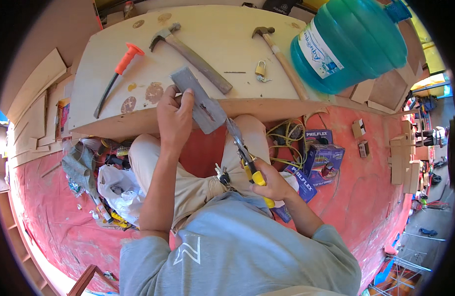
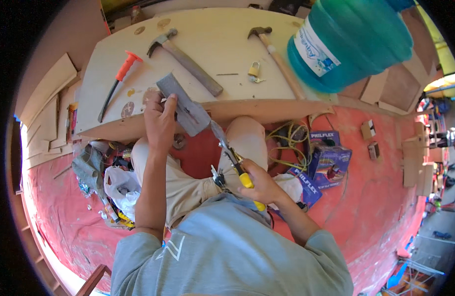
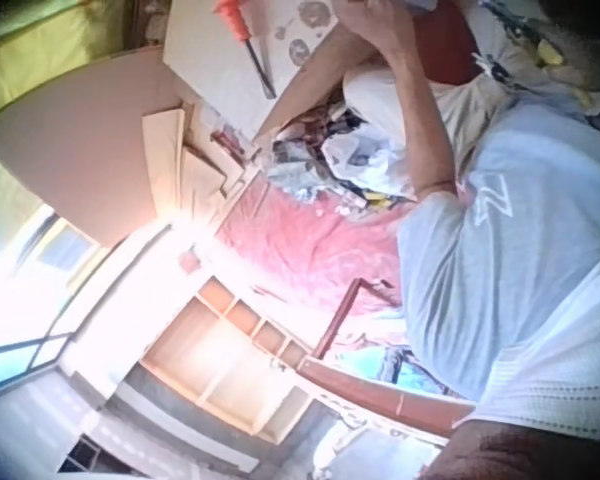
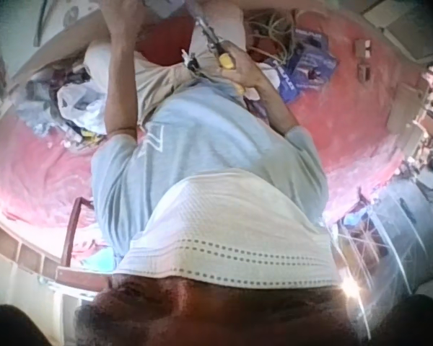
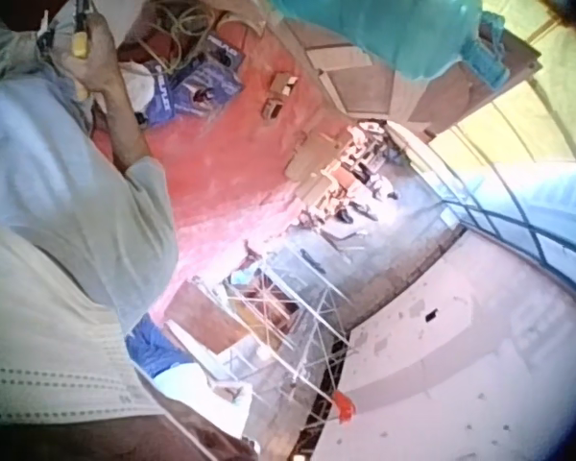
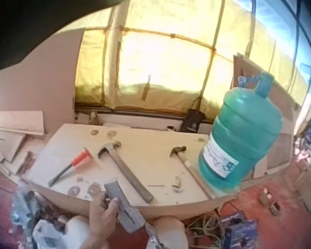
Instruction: The person prepares a wooden surface by using a hammer and chisel to carve out a recess, then cleans the area by hand and checks the fit of a metal bracket.
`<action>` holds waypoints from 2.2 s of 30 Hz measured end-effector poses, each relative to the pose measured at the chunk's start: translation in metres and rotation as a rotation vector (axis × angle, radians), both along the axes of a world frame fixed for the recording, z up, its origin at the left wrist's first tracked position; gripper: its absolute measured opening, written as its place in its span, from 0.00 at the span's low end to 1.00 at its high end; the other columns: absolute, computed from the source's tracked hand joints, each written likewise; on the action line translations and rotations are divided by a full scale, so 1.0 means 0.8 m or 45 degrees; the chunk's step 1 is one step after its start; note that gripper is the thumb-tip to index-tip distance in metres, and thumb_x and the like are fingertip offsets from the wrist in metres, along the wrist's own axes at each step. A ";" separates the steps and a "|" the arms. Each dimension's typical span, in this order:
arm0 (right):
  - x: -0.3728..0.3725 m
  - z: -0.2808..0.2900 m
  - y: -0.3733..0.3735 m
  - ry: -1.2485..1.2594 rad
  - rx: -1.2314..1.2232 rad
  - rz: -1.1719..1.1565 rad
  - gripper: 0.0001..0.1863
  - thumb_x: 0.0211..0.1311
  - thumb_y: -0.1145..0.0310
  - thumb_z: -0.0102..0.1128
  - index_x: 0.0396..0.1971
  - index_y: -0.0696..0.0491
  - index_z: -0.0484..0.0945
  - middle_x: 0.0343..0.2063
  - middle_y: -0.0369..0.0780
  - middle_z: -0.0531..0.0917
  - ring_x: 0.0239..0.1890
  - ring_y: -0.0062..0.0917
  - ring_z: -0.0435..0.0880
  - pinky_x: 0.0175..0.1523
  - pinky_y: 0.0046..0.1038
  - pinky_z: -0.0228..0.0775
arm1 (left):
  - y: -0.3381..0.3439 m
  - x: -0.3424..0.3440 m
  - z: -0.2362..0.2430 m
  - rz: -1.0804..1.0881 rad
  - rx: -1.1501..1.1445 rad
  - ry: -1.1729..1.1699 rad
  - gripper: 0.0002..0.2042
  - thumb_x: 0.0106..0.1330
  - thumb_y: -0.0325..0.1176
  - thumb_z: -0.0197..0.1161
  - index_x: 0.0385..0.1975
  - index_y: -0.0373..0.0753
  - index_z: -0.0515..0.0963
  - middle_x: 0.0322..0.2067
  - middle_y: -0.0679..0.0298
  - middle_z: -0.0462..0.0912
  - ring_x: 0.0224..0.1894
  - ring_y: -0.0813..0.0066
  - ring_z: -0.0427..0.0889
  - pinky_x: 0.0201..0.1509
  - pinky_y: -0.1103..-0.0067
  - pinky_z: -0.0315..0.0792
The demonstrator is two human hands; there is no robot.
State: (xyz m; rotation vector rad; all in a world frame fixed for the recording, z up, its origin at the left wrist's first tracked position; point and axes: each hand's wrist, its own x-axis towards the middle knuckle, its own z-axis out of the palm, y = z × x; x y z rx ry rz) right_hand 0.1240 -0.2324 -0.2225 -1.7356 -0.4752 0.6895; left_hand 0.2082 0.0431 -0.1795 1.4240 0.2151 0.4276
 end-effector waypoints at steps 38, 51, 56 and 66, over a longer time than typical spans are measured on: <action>0.011 -0.021 0.005 -0.037 -0.245 0.044 0.23 0.48 0.71 0.59 0.47 0.59 0.73 0.40 0.41 0.78 0.47 0.28 0.78 0.55 0.29 0.67 | -0.011 -0.007 -0.026 -0.063 0.234 0.052 0.09 0.70 0.31 0.55 0.36 0.30 0.73 0.23 0.70 0.76 0.24 0.89 0.67 0.26 0.84 0.63; 0.010 -0.036 0.016 -0.124 -0.249 -0.101 0.13 0.46 0.70 0.60 0.33 0.57 0.75 0.27 0.41 0.80 0.32 0.25 0.80 0.40 0.27 0.70 | -0.019 -0.016 -0.027 -0.027 0.155 -0.004 0.09 0.71 0.31 0.54 0.35 0.29 0.72 0.22 0.70 0.74 0.25 0.87 0.66 0.28 0.84 0.64; 0.014 -0.037 0.018 -0.069 -0.318 -0.062 0.16 0.47 0.70 0.60 0.38 0.59 0.75 0.31 0.40 0.80 0.36 0.25 0.80 0.45 0.27 0.70 | -0.007 -0.014 -0.022 -0.080 0.340 0.257 0.10 0.71 0.32 0.54 0.34 0.30 0.71 0.21 0.66 0.73 0.24 0.85 0.65 0.28 0.83 0.64; 0.005 -0.024 -0.008 -0.135 -0.287 -0.035 0.26 0.50 0.70 0.58 0.52 0.59 0.71 0.44 0.43 0.78 0.50 0.29 0.77 0.58 0.30 0.64 | -0.027 -0.013 -0.030 -0.078 0.355 0.131 0.11 0.70 0.33 0.55 0.33 0.30 0.71 0.21 0.65 0.73 0.25 0.82 0.67 0.29 0.80 0.65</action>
